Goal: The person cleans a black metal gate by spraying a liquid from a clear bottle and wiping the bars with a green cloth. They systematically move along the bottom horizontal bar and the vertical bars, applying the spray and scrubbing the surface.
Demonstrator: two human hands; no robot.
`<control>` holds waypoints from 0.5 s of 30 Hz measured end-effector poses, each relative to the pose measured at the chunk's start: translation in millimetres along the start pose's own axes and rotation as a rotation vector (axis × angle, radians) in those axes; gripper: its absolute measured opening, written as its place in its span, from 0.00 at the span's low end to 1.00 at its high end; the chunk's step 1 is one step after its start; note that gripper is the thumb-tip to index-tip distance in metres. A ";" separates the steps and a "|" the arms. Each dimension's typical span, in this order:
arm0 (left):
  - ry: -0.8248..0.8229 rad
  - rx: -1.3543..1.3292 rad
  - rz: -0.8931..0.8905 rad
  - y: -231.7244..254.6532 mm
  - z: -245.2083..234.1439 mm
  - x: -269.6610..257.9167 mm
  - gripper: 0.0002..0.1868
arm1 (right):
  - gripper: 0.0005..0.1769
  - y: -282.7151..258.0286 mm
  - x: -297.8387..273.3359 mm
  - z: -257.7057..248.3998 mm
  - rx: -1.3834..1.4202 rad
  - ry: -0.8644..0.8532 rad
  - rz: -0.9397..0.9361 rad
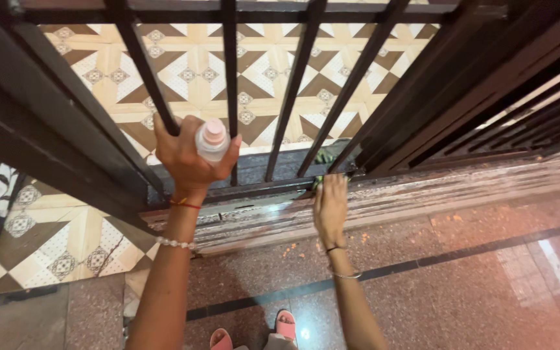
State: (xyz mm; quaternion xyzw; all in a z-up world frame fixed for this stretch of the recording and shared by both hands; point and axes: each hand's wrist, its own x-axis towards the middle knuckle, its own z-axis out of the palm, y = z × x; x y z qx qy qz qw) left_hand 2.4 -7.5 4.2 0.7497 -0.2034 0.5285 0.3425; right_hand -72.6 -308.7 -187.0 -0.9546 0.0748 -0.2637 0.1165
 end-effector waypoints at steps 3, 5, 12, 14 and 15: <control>-0.035 0.049 -0.006 2.7 -4.2 1.8 0.28 | 0.27 -4.9 25.8 -15.3 0.048 -0.078 -0.022; -0.019 0.028 -0.011 5.6 -3.8 4.5 0.27 | 0.31 -20.6 45.8 -20.4 0.054 0.015 -0.092; -0.004 0.045 0.014 7.9 -4.1 11.0 0.24 | 0.27 -168.0 36.2 -0.1 0.324 -0.014 -0.351; -0.022 0.019 -0.019 9.3 -5.0 11.1 0.24 | 0.23 -228.5 16.8 17.2 0.114 -0.925 -0.146; -0.031 0.006 -0.035 9.5 -6.4 11.6 0.24 | 0.21 -254.4 1.3 22.7 0.557 -0.609 -0.213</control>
